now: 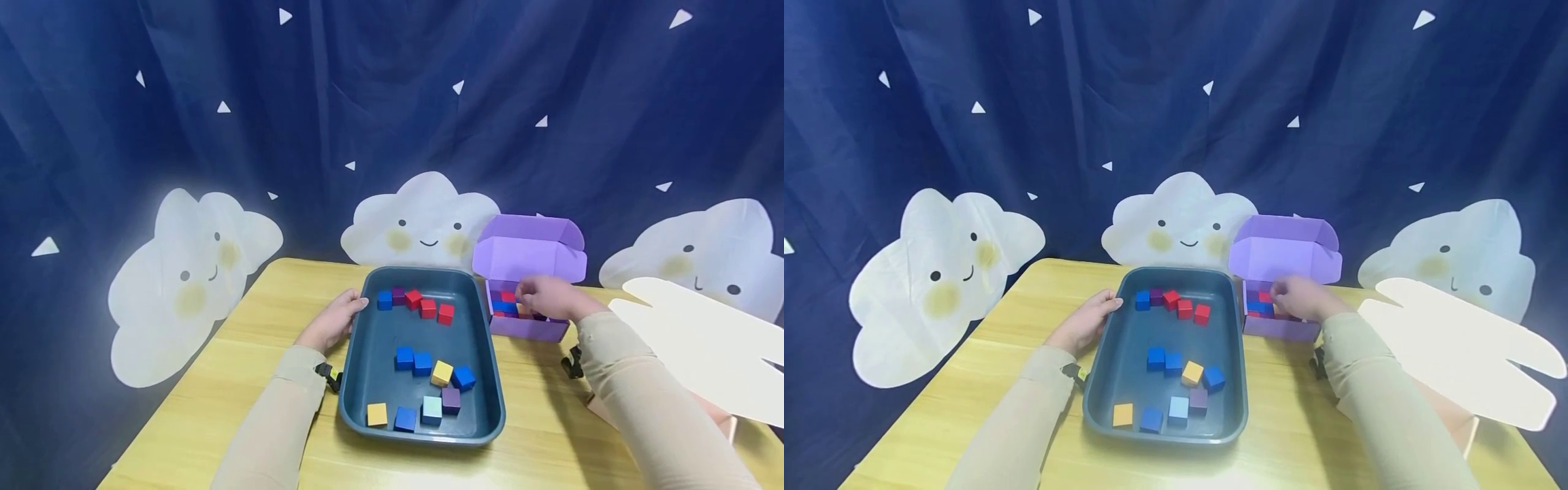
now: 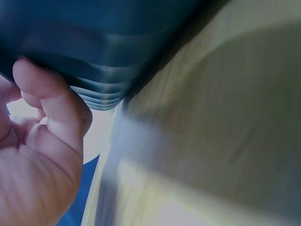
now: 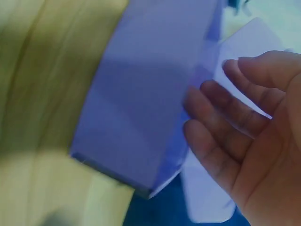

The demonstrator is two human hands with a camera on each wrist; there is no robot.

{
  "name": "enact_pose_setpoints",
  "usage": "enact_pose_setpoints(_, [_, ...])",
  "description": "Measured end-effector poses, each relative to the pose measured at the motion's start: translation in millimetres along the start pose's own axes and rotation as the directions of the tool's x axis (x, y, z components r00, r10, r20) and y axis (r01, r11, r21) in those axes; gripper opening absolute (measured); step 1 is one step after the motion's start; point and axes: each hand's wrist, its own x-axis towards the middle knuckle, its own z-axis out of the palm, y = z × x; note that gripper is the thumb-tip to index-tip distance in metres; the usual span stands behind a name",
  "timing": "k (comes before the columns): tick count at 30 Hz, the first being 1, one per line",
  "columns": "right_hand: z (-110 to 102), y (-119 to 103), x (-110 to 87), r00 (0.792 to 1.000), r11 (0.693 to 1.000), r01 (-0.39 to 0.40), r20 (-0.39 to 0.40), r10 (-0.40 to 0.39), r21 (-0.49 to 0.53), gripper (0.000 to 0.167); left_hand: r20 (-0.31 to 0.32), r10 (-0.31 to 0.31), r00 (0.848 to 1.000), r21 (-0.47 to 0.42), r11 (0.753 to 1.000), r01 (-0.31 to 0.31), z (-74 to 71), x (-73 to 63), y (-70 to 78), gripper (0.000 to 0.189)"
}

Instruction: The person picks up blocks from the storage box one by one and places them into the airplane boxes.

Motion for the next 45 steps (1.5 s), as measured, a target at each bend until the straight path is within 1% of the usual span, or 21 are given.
enact_pose_setpoints(2, [-2, -11, -0.7, 0.999, 0.999, 0.041, -0.037, -0.04, 0.011, 0.012, -0.006, 0.001, 1.0, 0.007, 1.0, -0.001, 0.5, -0.1, 2.1, 0.022])
enact_pose_setpoints(5, [-2, -30, -0.3, 0.988, 0.992, 0.122, -0.094, -0.122, -0.011, 0.011, -0.013, -0.004, 1.0, 0.017, 1.0, 0.004, 0.7, 0.0, 3.0, 0.022])
enact_pose_setpoints(8, [3, -52, 1.2, 0.971, 0.979, 0.2, -0.124, -0.204, -0.043, 0.01, -0.018, -0.014, 1.0, 0.025, 1.0, 0.015, 0.7, 0.1, 2.4, 0.023])
enact_pose_setpoints(10, [6, -68, 2.6, 0.962, 0.969, 0.242, -0.121, -0.247, -0.053, 0.009, -0.021, -0.019, 1.0, 0.032, 0.999, 0.02, 0.8, -0.3, 2.3, 0.024])
enact_pose_setpoints(14, [14, -101, 5.2, 0.952, 0.954, 0.292, -0.078, -0.296, -0.06, 0.01, -0.024, -0.015, 1.0, 0.04, 0.999, 0.016, 0.7, -0.5, 1.7, 0.024])
enact_pose_setpoints(18, [29, -133, 7.7, 0.942, 0.939, 0.333, -0.016, -0.335, -0.081, 0.013, -0.026, -0.008, 1.0, 0.03, 1.0, 0.009, 0.8, -0.5, 0.7, 0.022])
enact_pose_setpoints(20, [38, -148, 6.8, 0.937, 0.93, 0.348, 0.03, -0.347, -0.117, 0.015, -0.027, -0.008, 1.0, 0.029, 1.0, 0.009, 1.3, -0.8, 0.3, 0.022])
enact_pose_setpoints(24, [58, -170, 5.3, 0.922, 0.899, 0.386, 0.132, -0.365, -0.207, 0.02, -0.03, -0.007, 1.0, 0.019, 1.0, 0.007, 2.2, -1.5, -0.4, 0.021])
enact_pose_setpoints(28, [74, -182, 5.9, 0.91, 0.871, 0.412, 0.177, -0.376, -0.268, 0.02, -0.034, 0.002, 0.999, -0.002, 1.0, -0.003, 2.7, -0.2, -0.7, 0.019])
enact_pose_setpoints(31, [84, -186, 6.3, 0.905, 0.852, 0.423, 0.185, -0.383, -0.309, 0.019, -0.035, 0.004, 0.999, -0.005, 1.0, -0.004, 2.5, 0.4, -0.5, 0.018])
enact_pose_setpoints(34, [95, -188, 6.6, 0.904, 0.84, 0.427, 0.182, -0.387, -0.334, 0.018, -0.03, 0.0, 1.0, -0.007, 1.0, 0.0, 2.1, 0.2, -0.2, 0.019])
enact_pose_setpoints(36, [100, -188, 6.9, 0.907, 0.84, 0.42, 0.181, -0.38, -0.344, 0.021, -0.025, -0.002, 1.0, -0.011, 1.0, 0.002, 1.9, 0.1, -0.3, 0.02])
enact_pose_setpoints(38, [104, -188, 7.1, 0.915, 0.849, 0.402, 0.186, -0.359, -0.343, 0.025, -0.022, -0.003, 1.0, -0.011, 1.0, 0.002, 1.8, 0.0, -0.2, 0.021])
enact_pose_setpoints(41, [107, -188, 6.9, 0.924, 0.858, 0.376, 0.216, -0.316, -0.351, 0.029, -0.019, -0.002, 1.0, -0.009, 1.0, 0.001, 1.5, 0.3, -0.5, 0.023])
enact_pose_setpoints(45, [108, -189, 5.7, 0.927, 0.855, 0.356, 0.256, -0.273, -0.377, 0.03, -0.022, -0.001, 1.0, -0.006, 1.0, 0.001, 1.6, 0.5, -0.8, 0.024])
